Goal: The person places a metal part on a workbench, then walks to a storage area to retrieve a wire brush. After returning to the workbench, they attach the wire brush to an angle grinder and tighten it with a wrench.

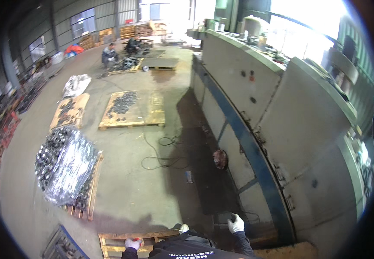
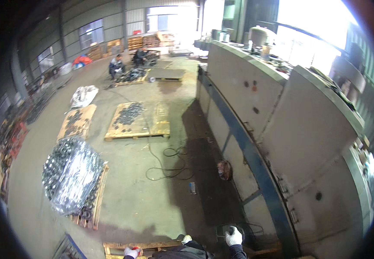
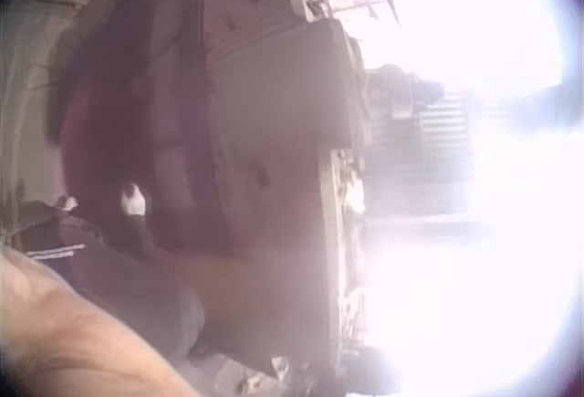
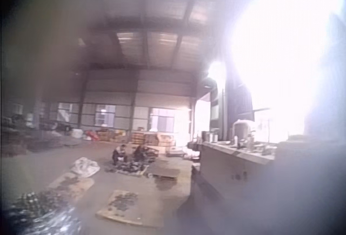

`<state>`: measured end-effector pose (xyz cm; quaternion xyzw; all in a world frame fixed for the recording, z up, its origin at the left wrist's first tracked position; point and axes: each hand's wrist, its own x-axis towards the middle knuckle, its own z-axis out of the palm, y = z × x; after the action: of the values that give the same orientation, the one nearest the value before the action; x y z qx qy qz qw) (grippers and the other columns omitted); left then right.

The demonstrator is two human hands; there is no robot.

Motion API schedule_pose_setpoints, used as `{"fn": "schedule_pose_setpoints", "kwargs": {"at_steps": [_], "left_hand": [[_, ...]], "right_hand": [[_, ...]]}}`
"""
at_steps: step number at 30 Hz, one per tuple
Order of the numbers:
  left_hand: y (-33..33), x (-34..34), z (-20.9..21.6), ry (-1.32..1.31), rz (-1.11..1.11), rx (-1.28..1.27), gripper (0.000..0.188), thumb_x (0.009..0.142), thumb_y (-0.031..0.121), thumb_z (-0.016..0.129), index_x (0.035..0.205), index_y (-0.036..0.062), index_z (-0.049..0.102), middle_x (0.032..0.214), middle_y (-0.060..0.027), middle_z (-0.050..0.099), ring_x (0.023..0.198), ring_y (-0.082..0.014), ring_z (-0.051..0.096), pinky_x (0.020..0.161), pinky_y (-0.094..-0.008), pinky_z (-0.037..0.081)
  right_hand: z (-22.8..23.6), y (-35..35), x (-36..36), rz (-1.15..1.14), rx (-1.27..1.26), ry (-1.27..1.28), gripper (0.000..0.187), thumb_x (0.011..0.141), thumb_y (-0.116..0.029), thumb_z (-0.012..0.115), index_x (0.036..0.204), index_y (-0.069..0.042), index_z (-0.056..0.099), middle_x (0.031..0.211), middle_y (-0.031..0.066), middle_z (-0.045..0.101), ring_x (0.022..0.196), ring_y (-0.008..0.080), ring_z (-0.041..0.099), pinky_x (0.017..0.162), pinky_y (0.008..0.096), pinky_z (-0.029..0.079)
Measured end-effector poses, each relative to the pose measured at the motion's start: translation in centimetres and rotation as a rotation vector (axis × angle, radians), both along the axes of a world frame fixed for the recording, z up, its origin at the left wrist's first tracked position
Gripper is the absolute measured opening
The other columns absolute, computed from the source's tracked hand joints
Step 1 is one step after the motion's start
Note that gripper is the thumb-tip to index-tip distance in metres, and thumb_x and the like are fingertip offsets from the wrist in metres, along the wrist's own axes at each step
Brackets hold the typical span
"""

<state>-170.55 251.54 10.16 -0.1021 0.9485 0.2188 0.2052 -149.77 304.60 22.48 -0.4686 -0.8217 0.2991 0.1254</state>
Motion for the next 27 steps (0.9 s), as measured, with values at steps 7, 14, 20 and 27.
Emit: {"fn": "schedule_pose_setpoints", "kwargs": {"at_steps": [7,14,20,27], "left_hand": [[7.2,-2.4,13.7,-0.066,0.291,0.335,0.030,0.076,0.004,0.081,0.098,-0.0057,0.063,0.081,-0.0183,0.069,0.072,-0.0255,0.070,0.058,-0.0371,0.056],[4.9,-1.5,10.8,-0.128,0.248,0.109,0.058,0.066,0.028,0.091,0.107,-0.0036,0.065,0.097,-0.0197,0.072,0.083,-0.0309,0.071,0.081,-0.0393,0.057],[1.4,0.4,5.5,-0.269,0.339,-0.085,0.070,0.065,0.049,0.087,0.109,-0.0023,0.068,0.110,-0.0250,0.070,0.106,-0.0375,0.067,0.093,-0.0440,0.053],[0.9,-7.1,3.3,-0.376,0.335,-0.050,0.067,0.066,0.048,0.085,0.104,-0.0052,0.068,0.102,-0.0244,0.071,0.098,-0.0352,0.070,0.090,-0.0430,0.054]], "right_hand": [[-1.7,2.8,-4.6,0.086,-0.099,0.101,0.036,0.080,-0.018,0.076,0.112,-0.005,0.067,0.095,0.0183,0.073,0.090,0.0323,0.072,0.081,0.0394,0.057],[-2.0,3.5,-8.5,0.152,-0.057,0.090,0.036,0.081,-0.018,0.074,0.115,-0.005,0.067,0.098,0.0187,0.073,0.092,0.0337,0.072,0.083,0.0401,0.057],[-2.3,4.6,-12.6,0.197,-0.060,0.071,0.037,0.082,-0.016,0.074,0.117,-0.006,0.066,0.102,0.0192,0.072,0.095,0.0347,0.071,0.084,0.0407,0.056],[-3.3,5.1,-20.8,0.136,-0.086,0.076,0.038,0.083,-0.012,0.073,0.119,-0.004,0.064,0.107,0.0175,0.072,0.101,0.0316,0.070,0.090,0.0388,0.055]]}}
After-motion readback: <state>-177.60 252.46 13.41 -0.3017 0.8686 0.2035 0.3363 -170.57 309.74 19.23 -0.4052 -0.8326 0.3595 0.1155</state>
